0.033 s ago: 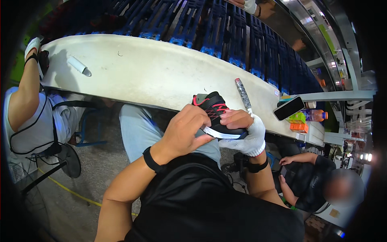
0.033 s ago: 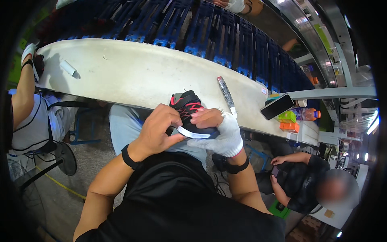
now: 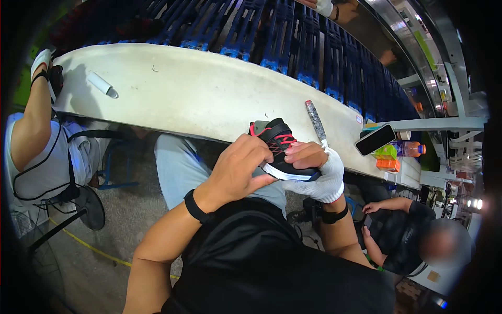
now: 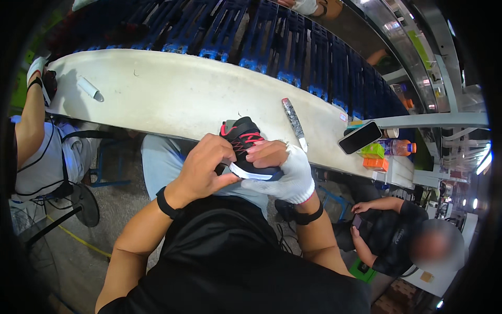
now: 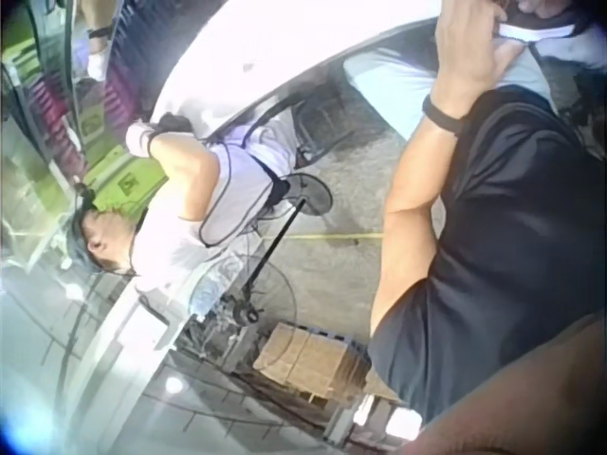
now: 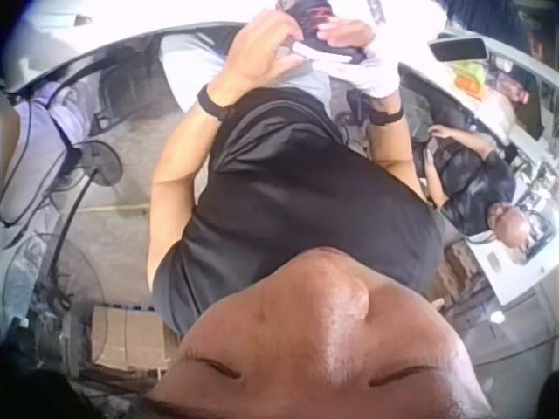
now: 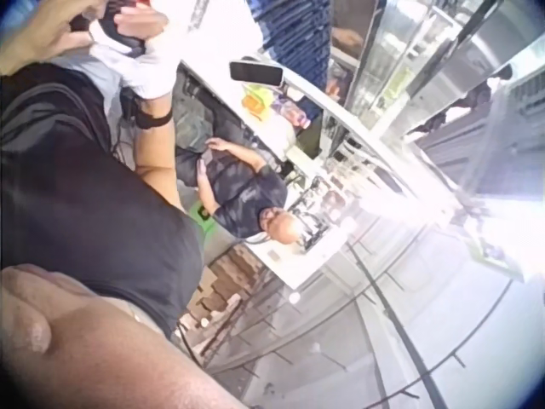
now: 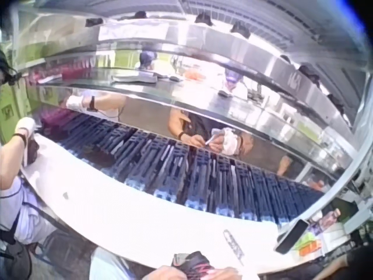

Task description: Inspecting and preparing shoe outsoles and uppers on a conveyor production line station.

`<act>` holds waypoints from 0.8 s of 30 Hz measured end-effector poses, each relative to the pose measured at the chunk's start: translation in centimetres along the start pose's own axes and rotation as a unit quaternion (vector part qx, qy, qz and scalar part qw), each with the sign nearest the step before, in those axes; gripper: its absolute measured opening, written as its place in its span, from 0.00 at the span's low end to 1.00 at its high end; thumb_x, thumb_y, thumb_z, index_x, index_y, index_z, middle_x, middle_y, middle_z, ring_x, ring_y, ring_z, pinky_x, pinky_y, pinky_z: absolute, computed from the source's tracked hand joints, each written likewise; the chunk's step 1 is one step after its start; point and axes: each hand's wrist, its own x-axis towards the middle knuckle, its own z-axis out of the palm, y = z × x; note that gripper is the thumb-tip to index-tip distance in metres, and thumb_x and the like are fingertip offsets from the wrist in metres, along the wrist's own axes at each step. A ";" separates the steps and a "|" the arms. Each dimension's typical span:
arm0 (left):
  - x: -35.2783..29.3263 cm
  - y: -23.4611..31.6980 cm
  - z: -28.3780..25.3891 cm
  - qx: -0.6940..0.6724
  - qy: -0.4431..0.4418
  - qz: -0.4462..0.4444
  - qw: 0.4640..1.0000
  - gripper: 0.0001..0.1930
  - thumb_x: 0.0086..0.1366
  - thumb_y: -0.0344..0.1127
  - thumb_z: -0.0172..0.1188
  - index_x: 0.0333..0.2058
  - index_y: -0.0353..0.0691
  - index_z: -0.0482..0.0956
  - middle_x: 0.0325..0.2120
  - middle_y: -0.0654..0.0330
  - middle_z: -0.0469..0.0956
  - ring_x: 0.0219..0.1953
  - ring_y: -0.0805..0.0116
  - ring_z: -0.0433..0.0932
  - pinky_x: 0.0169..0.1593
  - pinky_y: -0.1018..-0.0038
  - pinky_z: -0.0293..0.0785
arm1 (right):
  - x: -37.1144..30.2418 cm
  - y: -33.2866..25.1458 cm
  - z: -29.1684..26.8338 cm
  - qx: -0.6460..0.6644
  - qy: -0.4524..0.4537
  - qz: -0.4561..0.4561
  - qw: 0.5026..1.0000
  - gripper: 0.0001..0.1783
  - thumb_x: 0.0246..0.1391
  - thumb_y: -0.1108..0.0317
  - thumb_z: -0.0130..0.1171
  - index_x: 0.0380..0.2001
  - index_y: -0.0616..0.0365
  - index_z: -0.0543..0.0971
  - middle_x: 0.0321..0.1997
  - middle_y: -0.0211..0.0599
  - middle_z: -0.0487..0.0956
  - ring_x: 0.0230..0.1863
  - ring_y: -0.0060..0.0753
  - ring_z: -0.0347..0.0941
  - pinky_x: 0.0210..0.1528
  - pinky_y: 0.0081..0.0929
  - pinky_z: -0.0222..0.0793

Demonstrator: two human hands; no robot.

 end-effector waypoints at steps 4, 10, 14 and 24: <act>-0.9 -0.8 -0.7 0.032 -0.059 -0.025 0.997 0.24 0.48 0.36 0.84 0.39 0.42 0.79 0.39 0.60 0.79 0.42 0.52 0.78 0.45 0.59 0.76 | 1.1 0.0 0.8 -0.014 -0.021 -0.058 0.998 0.27 0.43 0.66 0.90 0.42 0.55 0.82 0.44 0.42 0.90 0.50 0.49 0.89 0.61 0.52 0.81; -2.8 -2.5 -2.7 0.049 -0.046 -0.037 0.997 0.25 0.53 0.31 0.79 0.50 0.38 0.82 0.48 0.52 0.83 0.51 0.46 0.81 0.56 0.59 0.79 | -0.2 2.1 2.9 0.058 0.154 -0.089 0.982 0.22 0.59 0.54 0.82 0.39 0.57 0.80 0.39 0.46 0.89 0.44 0.50 0.88 0.57 0.53 0.82; -2.8 -3.0 -4.3 0.288 -0.081 -0.022 0.954 0.33 0.58 0.25 0.73 0.64 0.38 0.77 0.60 0.45 0.81 0.63 0.41 0.80 0.68 0.54 0.77 | 0.2 3.0 4.7 0.232 0.288 -0.050 0.928 0.17 0.71 0.57 0.70 0.38 0.61 0.81 0.38 0.49 0.89 0.44 0.48 0.87 0.57 0.53 0.82; 4.7 1.9 -10.7 0.146 -0.128 -0.108 0.975 0.43 0.52 0.42 0.86 0.65 0.36 0.77 0.57 0.46 0.85 0.54 0.43 0.87 0.56 0.58 0.85 | 5.6 4.3 6.0 0.201 0.054 0.032 0.978 0.51 0.53 0.54 0.85 0.75 0.61 0.72 0.74 0.49 0.78 0.76 0.47 0.74 0.79 0.44 0.65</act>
